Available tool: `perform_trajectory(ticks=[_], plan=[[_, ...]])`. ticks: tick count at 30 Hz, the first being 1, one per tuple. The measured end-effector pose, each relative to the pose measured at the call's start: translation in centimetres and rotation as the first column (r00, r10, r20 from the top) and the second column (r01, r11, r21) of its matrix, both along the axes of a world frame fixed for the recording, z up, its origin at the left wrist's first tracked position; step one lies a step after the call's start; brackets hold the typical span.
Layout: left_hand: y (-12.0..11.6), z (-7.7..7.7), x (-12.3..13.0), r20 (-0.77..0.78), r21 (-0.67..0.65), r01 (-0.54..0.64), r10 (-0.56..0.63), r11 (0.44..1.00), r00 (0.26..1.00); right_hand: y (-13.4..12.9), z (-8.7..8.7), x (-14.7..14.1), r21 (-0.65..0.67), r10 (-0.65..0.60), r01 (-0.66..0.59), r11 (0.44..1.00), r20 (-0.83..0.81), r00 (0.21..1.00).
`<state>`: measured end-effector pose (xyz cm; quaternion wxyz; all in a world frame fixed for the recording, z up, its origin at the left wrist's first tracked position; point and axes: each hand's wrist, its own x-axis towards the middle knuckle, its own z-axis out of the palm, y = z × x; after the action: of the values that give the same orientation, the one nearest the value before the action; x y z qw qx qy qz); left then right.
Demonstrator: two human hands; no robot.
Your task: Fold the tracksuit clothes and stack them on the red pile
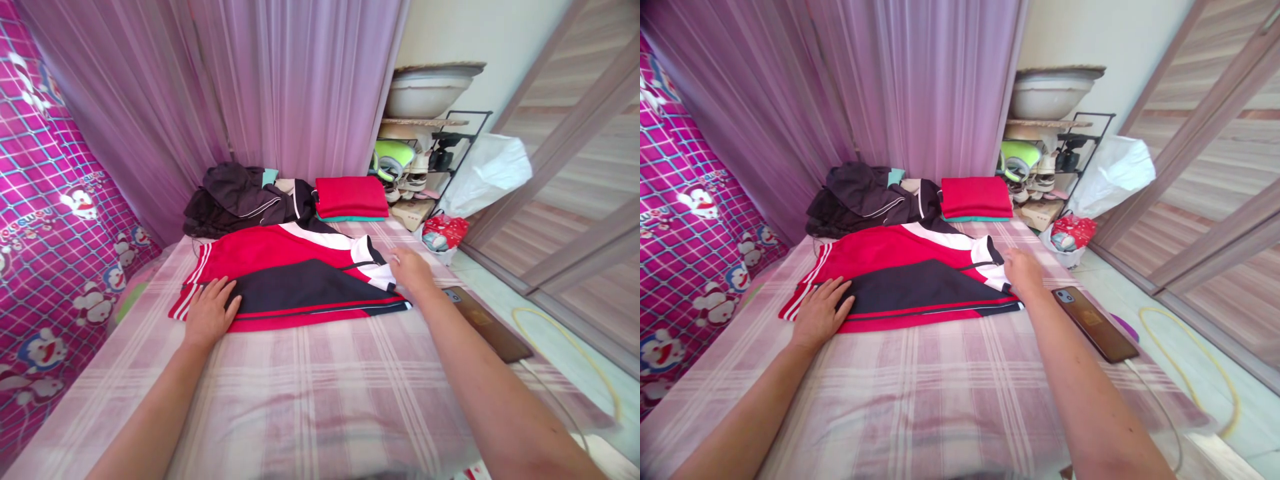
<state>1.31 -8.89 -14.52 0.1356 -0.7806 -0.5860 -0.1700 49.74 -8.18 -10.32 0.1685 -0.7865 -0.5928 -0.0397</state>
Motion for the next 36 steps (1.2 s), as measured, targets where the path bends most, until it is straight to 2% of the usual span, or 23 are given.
perform_trajectory(ticks=[3, 5, 7, 10, 13, 15, 17, 19, 21, 23, 26, 29, 33, 36], plan=[[0.0, 0.0, 0.0, 0.0, -0.005, -0.004, 0.004, 1.0, 1.0, 0.4, 0.6, -3.0, 0.038, 0.109, -0.111, 0.993, 0.053, 0.993], [0.0, 0.1, 0.0, -0.002, -0.007, -0.009, 0.009, 1.0, 1.0, 0.4, 0.2, -4.4, -0.051, 0.152, -0.148, 0.988, 0.077, 0.985], [0.0, 0.1, 0.0, -0.004, -0.006, -0.008, 0.008, 1.0, 1.0, 0.4, -0.3, -5.1, -0.162, 0.095, -0.079, 0.984, 0.09, 0.991], [0.0, 0.1, 0.0, -0.002, -0.004, 0.0, 0.0, 1.0, 1.0, 0.7, -0.4, -5.1, -0.264, -0.068, 0.086, 0.961, 0.077, 0.995], [0.0, 0.0, 0.0, 0.005, 0.001, 0.004, -0.004, 1.0, 1.0, 1.5, 0.5, -5.2, -0.35, -0.1, 0.121, 0.929, 0.078, 0.992], [0.1, -0.1, 0.0, 0.006, 0.004, 0.005, -0.005, 1.0, 1.0, 2.2, 1.0, -5.9, -0.312, -0.049, 0.079, 0.947, 0.1, 0.994], [0.1, -0.1, 0.0, 0.006, 0.004, 0.006, -0.006, 1.0, 1.0, 3.1, 1.1, -6.7, -0.199, 0.071, -0.045, 0.979, 0.124, 0.99], [0.1, -0.1, 0.0, 0.01, 0.003, 0.007, -0.007, 1.0, 1.0, 4.0, 0.7, -7.4, -0.142, 0.223, -0.202, 0.969, 0.152, 0.963], [0.0, -0.1, -0.1, 0.01, -0.001, 0.008, -0.008, 1.0, 1.0, 5.0, -0.2, -7.7, -0.187, 0.315, -0.284, 0.94, 0.159, 0.936], [0.0, -0.1, -0.1, 0.006, -0.006, 0.009, -0.008, 1.0, 1.0, 5.8, -1.2, -7.3, -0.253, 0.274, -0.235, 0.939, 0.134, 0.952], [-0.1, -0.2, -0.2, 0.016, -0.006, 0.01, -0.01, 1.0, 1.0, 6.5, -2.5, -6.1, -0.277, 0.12, -0.092, 0.956, 0.083, 0.989], [-0.1, -0.2, -0.2, 0.016, -0.003, 0.01, -0.01, 1.0, 1.0, 6.6, -3.1, -5.3, -0.262, 0.085, -0.067, 0.963, 0.059, 0.995], [-0.1, -0.1, -0.1, -0.01, -0.015, 0.0, 0.0, 1.0, 1.0, 6.5, -3.0, -5.4, -0.263, 0.058, -0.045, 0.964, 0.042, 0.997], [-0.2, 0.1, 0.1, -0.005, -0.021, -0.009, 0.008, 1.0, 1.0, 6.6, -1.9, -5.6, -0.312, 0.047, -0.025, 0.95, 0.064, 0.997]])
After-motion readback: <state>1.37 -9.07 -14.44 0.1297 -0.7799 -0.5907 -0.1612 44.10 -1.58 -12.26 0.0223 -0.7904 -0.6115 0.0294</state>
